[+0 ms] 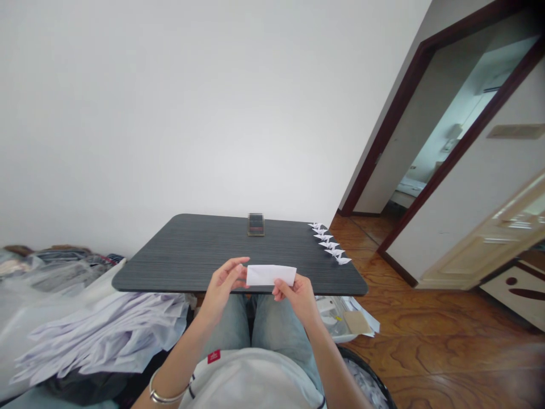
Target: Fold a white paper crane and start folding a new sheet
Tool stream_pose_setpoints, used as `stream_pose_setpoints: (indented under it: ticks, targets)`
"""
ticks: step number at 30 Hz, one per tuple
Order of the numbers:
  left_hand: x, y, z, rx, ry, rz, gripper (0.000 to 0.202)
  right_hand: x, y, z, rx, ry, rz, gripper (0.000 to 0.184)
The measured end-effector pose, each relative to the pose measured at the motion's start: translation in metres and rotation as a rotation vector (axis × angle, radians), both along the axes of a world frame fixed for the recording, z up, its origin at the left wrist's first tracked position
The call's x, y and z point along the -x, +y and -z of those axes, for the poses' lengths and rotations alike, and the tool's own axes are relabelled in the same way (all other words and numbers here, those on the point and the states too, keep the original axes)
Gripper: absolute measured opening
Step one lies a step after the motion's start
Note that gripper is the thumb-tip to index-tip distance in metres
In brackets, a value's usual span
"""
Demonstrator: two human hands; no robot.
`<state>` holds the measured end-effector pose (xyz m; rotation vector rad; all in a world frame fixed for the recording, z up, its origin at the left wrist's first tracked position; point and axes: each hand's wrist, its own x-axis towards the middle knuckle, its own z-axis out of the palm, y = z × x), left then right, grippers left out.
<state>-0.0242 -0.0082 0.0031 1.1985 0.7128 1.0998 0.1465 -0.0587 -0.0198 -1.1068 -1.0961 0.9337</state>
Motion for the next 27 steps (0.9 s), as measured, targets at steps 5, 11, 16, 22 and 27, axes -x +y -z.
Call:
stream_pose_setpoints:
  ticks: [5, 11, 16, 22, 27]
  targets:
    - [-0.005, -0.005, -0.009, 0.003, 0.034, 0.070, 0.037, 0.001, 0.001, 0.005, 0.018, -0.070, -0.007, 0.015]
    - [-0.005, -0.008, -0.016, 0.001, 0.104, 0.132, 0.035, -0.002, 0.002, 0.005, -0.024, -0.224, -0.007, 0.013]
    - [-0.006, -0.007, -0.015, -0.008, 0.169, 0.181, 0.031, -0.003, 0.001, 0.003, -0.054, -0.301, -0.013, 0.012]
    - [-0.005, -0.006, -0.010, -0.072, 0.186, 0.302, 0.032, -0.005, 0.003, 0.006, -0.071, -0.307, -0.016, 0.012]
    - [-0.007, -0.003, -0.003, -0.054, 0.225, 0.245, 0.026, -0.003, 0.001, 0.003, -0.035, -0.275, -0.055, 0.009]
